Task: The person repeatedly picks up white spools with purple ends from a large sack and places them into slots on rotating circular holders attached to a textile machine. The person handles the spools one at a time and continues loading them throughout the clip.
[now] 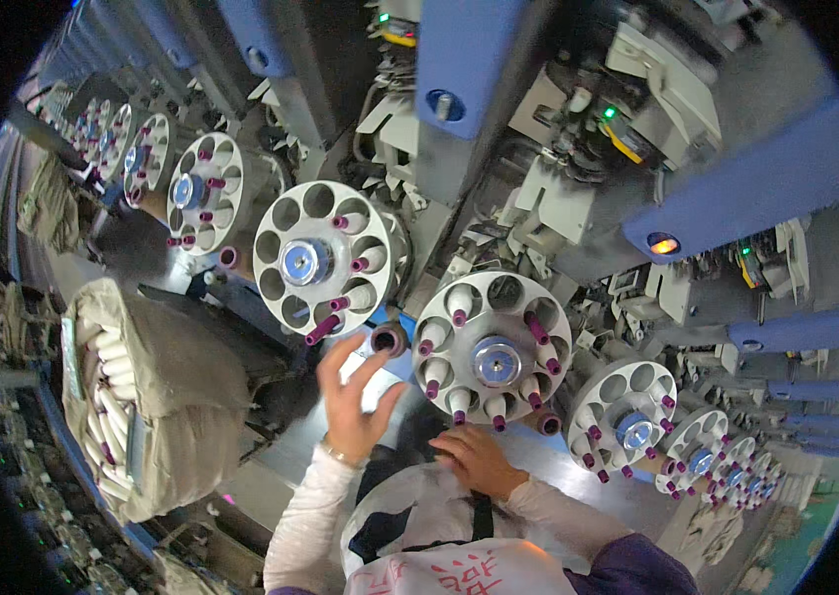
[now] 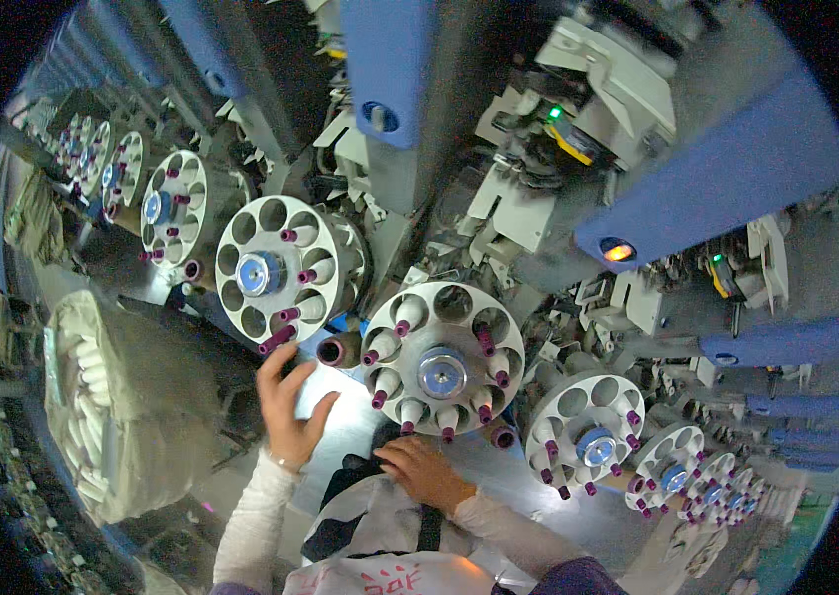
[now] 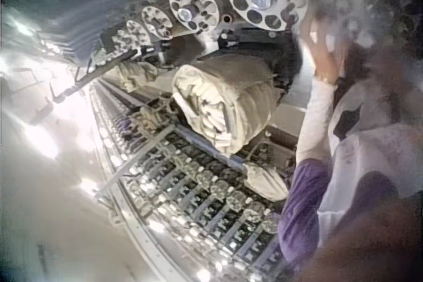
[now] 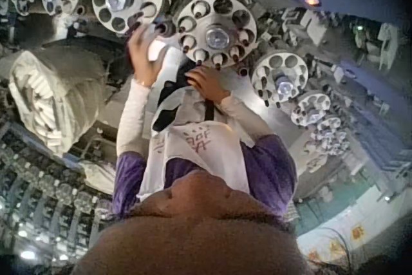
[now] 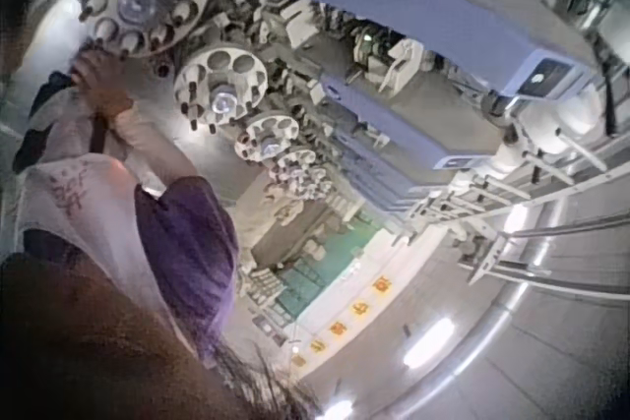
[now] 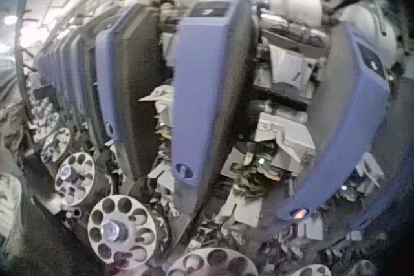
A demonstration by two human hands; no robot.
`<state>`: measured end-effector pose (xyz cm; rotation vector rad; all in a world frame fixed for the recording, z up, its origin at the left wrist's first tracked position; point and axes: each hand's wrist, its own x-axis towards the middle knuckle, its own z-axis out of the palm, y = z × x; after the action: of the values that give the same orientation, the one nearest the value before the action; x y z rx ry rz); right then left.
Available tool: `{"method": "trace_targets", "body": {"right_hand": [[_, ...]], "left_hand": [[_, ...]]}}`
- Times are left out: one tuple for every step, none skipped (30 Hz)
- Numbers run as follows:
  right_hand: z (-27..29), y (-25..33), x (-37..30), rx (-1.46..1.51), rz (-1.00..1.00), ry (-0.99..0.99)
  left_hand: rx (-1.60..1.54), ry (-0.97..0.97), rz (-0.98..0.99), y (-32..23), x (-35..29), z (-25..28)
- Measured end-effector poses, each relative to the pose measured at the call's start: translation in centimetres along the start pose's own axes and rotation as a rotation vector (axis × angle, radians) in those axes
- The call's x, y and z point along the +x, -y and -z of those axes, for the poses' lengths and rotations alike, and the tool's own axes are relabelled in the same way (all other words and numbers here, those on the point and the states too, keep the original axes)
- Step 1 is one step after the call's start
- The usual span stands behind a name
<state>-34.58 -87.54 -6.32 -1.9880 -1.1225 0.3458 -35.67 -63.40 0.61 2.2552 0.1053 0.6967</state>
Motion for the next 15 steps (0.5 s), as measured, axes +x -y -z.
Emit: {"method": "trace_targets", "body": {"right_hand": [[-1.5,-0.1,0.3,0.005,-0.04,0.097],[-3.0,-0.4,0.3,0.028,-0.071,0.207],[-5.0,-1.0,0.5,0.058,-0.096,0.215],[-7.4,-2.2,0.8,0.063,-0.155,0.232],[-10.3,-3.8,1.0,0.072,-0.209,0.265],[-13.6,-5.8,1.0,0.088,-0.251,0.303],[-17.1,-8.6,1.4,0.084,-0.296,0.307],[-20.9,-11.9,1.6,0.075,-0.322,0.32],[-24.5,-15.7,1.7,-0.009,-0.294,0.356],[-27.2,-19.9,1.9,-0.158,-0.343,0.488],[-29.4,-24.4,2.1,-0.313,-0.373,0.606],[-30.6,-28.4,2.1,-0.624,-0.321,0.697],[-31.5,-32.6,2.1,-0.888,-0.256,0.697],[-31.7,-36.9,3.0,-1.109,-0.043,0.575],[-30.8,-40.7,4.2,-1.044,-0.216,0.424]], "left_hand": [[-0.006,-0.083,-0.016,1.1,-2.1,1.1],[0.005,-0.168,-0.014,2.2,-4.6,1.7],[0.083,-0.138,0.044,3.9,-7.6,2.1],[0.078,-0.124,0.117,6.0,-10.9,2.0],[0.093,-0.081,0.229,8.2,-14.7,1.5],[0.109,-0.015,0.391,10.6,-18.8,0.6],[0.141,0.046,0.502,13.1,-23.2,-0.2],[0.142,0.091,0.63,15.2,-28.1,-1.1],[0.205,0.159,0.747,16.6,-33.2,-2.1],[0.279,0.228,0.836,17.9,-37.9,-3.2],[0.266,0.35,1.006,17.9,-42.8,-4.6],[0.202,0.533,1.228,17.6,-47.0,-5.9],[0.03,0.556,1.303,17.0,-51.2,-6.9],[-0.025,0.596,1.344,16.0,-54.3,-8.1],[-0.082,0.566,1.293,15.3,-56.7,-9.1]]}}
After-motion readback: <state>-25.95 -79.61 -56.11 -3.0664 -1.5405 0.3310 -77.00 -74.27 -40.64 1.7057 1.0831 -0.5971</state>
